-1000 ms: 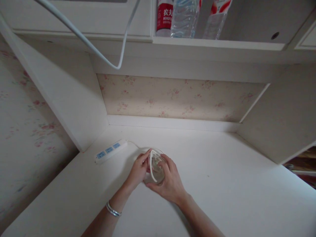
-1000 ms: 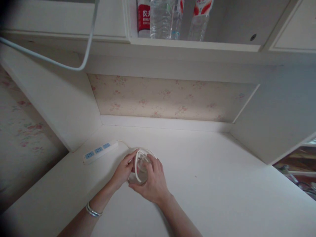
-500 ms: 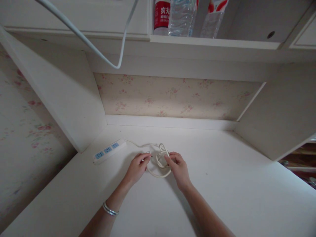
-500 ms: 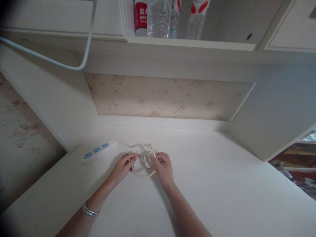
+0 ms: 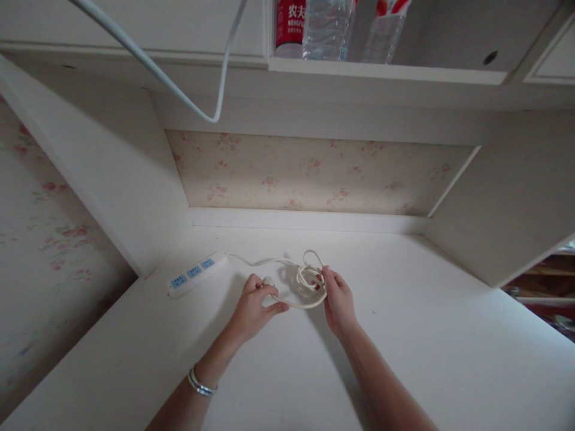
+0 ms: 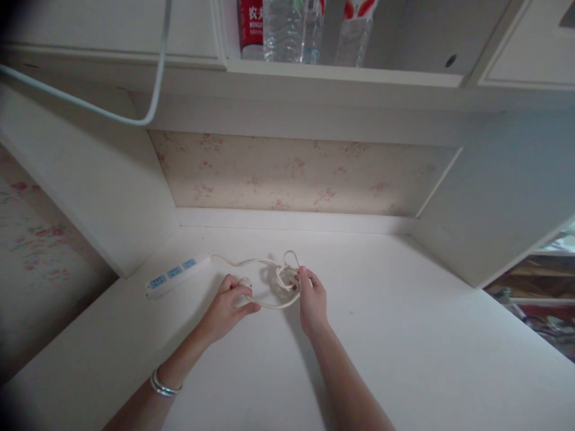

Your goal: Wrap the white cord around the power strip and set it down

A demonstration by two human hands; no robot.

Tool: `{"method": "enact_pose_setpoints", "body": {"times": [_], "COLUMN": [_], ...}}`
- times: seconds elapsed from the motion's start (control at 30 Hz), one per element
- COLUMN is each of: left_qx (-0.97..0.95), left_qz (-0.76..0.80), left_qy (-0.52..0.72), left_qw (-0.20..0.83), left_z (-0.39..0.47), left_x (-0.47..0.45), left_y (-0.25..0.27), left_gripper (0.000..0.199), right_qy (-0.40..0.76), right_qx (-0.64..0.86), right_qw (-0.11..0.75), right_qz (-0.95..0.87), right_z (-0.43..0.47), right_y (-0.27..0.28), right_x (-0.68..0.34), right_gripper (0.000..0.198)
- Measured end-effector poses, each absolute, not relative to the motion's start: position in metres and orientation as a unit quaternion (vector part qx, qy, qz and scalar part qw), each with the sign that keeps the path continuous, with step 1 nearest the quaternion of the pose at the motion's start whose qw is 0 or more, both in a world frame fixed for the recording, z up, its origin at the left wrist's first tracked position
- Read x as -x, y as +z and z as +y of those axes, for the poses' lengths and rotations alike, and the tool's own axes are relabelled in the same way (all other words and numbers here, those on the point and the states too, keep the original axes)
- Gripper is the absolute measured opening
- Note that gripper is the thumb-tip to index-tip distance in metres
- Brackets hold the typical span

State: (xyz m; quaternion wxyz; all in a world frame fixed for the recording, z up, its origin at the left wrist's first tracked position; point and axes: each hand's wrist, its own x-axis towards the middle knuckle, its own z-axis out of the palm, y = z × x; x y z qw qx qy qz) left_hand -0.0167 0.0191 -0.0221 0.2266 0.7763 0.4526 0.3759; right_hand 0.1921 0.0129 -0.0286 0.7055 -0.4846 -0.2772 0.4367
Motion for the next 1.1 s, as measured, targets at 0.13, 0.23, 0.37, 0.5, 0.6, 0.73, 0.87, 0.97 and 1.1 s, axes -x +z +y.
{"method": "enact_pose_setpoints", "body": {"times": [0.13, 0.23, 0.37, 0.5, 0.6, 0.73, 0.87, 0.97, 1.1], "left_qx": [-0.750, -0.747, -0.741, -0.728, -0.706, -0.656, -0.610, -0.570, -0.538], "left_qz": [0.496, 0.470, 0.448, 0.462, 0.485, 0.524, 0.545, 0.559, 0.561], "left_qy": [0.412, 0.430, 0.435, 0.434, 0.448, 0.478, 0.508, 0.528, 0.546], "left_qw": [0.148, 0.189, 0.248, 0.262, 0.256, 0.260, 0.269, 0.289, 0.314], "left_z": [0.023, 0.023, 0.021, 0.018, 0.018, 0.020, 0.022, 0.024, 0.025], "left_x": [0.021, 0.022, 0.019, 0.017, 0.018, 0.022, 0.027, 0.029, 0.031], "left_y": [-0.019, -0.015, -0.013, -0.010, -0.008, -0.004, -0.003, -0.006, -0.008], "left_gripper": [0.033, 0.033, 0.031, 0.029, 0.032, 0.034, 0.036, 0.036, 0.037], "right_qy": [0.496, 0.502, 0.447, 0.379, 0.348, 0.357, 0.346, 0.330, 0.283], "right_qx": [0.452, 0.457, 0.489, 0.529, 0.550, 0.564, 0.559, 0.557, 0.599], "right_qw": [0.688, 0.667, 0.648, 0.620, 0.602, 0.555, 0.528, 0.523, 0.555], "right_qz": [-0.276, -0.307, -0.375, -0.437, -0.462, -0.496, -0.538, -0.554, -0.504], "right_z": [0.013, 0.013, 0.014, 0.017, 0.019, 0.018, 0.016, 0.017, 0.020], "right_y": [-0.030, -0.032, -0.037, -0.044, -0.049, -0.054, -0.050, -0.046, -0.048], "right_x": [-0.192, -0.190, -0.188, -0.189, -0.190, -0.188, -0.184, -0.185, -0.193], "right_gripper": [0.035, 0.039, 0.051, 0.051, 0.051, 0.056, 0.046, 0.039, 0.043]}}
